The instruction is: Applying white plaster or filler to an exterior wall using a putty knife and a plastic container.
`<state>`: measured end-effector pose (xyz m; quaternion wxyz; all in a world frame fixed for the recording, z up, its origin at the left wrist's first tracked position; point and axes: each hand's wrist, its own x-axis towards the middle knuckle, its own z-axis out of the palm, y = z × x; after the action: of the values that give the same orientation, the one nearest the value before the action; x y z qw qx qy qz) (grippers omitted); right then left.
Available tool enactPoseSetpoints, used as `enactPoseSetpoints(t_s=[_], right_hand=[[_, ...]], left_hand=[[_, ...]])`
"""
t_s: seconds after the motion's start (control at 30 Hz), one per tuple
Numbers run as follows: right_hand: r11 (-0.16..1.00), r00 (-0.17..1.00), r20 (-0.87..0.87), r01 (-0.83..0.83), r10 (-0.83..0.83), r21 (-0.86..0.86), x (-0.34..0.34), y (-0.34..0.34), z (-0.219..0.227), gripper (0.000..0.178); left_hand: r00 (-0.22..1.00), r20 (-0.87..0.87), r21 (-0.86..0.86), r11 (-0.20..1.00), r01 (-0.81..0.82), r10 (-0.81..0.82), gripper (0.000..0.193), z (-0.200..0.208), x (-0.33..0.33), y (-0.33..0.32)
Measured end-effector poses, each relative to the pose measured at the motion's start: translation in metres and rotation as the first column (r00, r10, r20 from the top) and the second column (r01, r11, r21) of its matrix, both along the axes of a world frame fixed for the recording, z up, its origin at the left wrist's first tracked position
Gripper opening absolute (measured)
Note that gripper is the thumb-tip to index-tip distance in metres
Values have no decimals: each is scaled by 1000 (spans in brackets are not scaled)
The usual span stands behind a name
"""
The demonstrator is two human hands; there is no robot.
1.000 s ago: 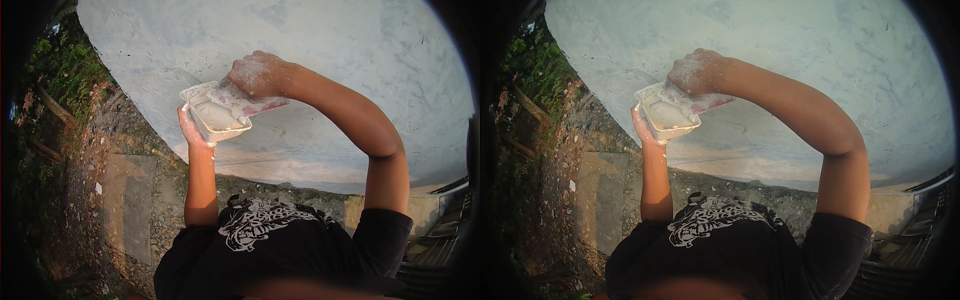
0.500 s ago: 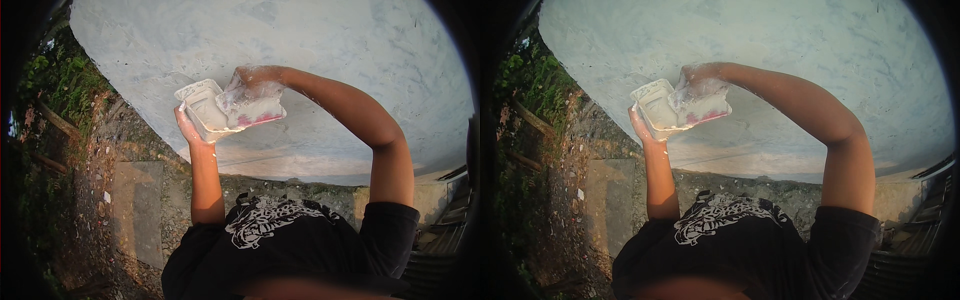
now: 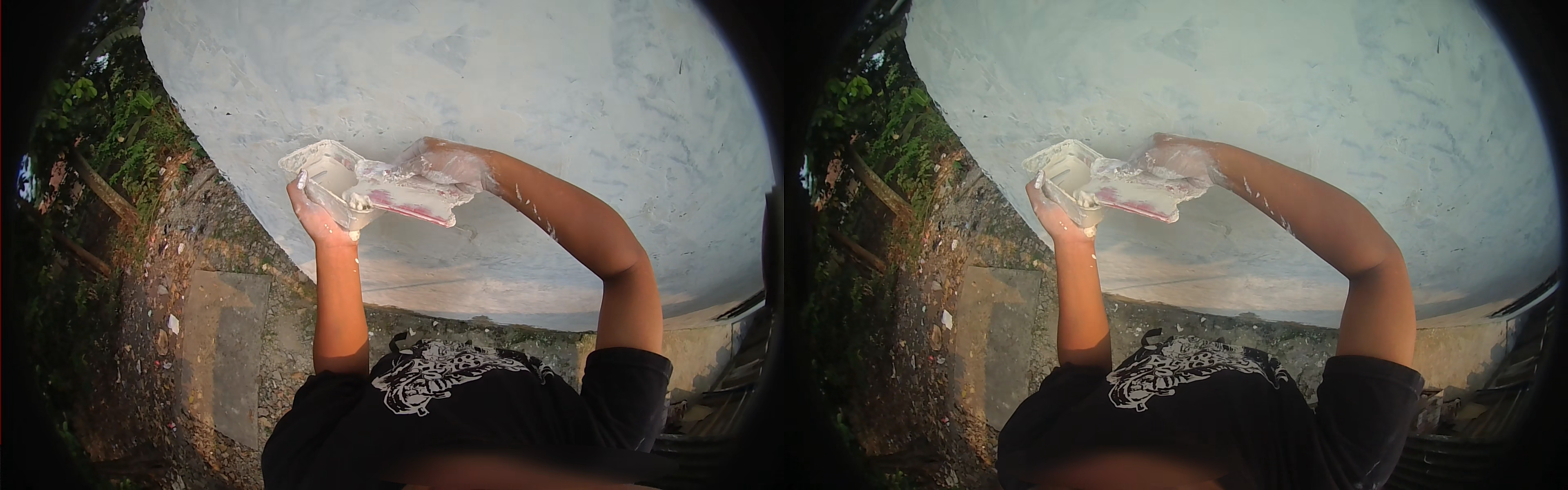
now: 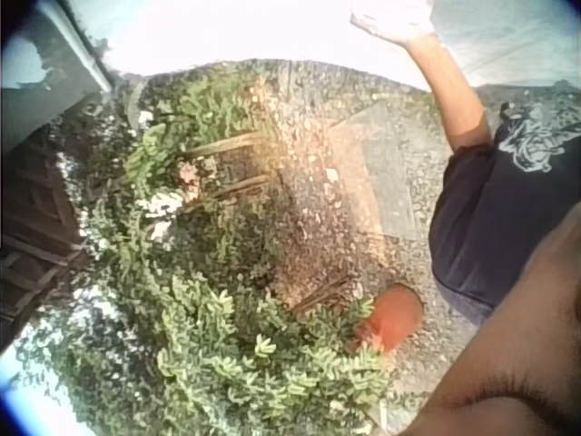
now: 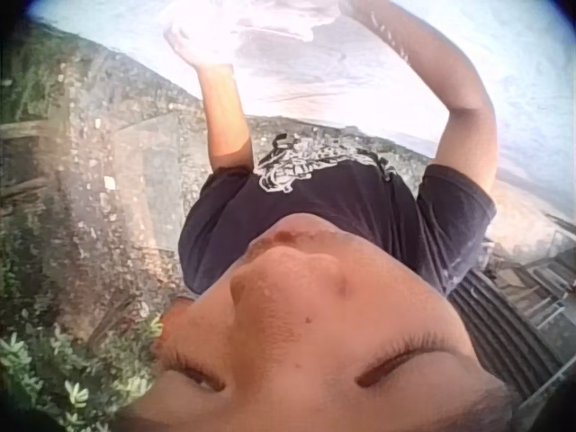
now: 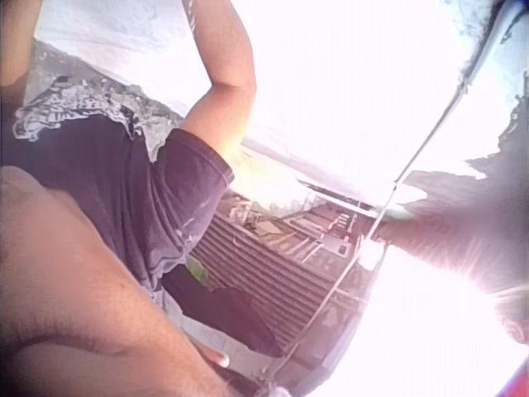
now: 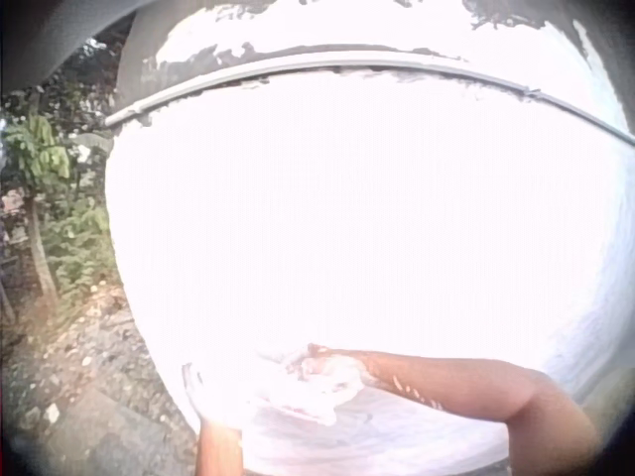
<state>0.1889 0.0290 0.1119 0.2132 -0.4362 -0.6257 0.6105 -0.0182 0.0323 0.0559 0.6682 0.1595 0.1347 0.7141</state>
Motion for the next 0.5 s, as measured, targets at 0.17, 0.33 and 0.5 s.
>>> enactPoseSetpoints(t_s=[0.17,0.33,0.5], right_hand=[[992,917,-382,85,-115,-95,13,-18,26,35],[936,799,-532,351,-280,35,29,-37,67,32],[863,790,-578,423,-204,275,43,-74,146,30]], left_hand=[[999,48,6,1000,-22,21,44,29,13,-7],[991,11,163,978,129,-133,42,60,36,-15],[940,-58,402,854,331,-337,42,104,60,-14]])
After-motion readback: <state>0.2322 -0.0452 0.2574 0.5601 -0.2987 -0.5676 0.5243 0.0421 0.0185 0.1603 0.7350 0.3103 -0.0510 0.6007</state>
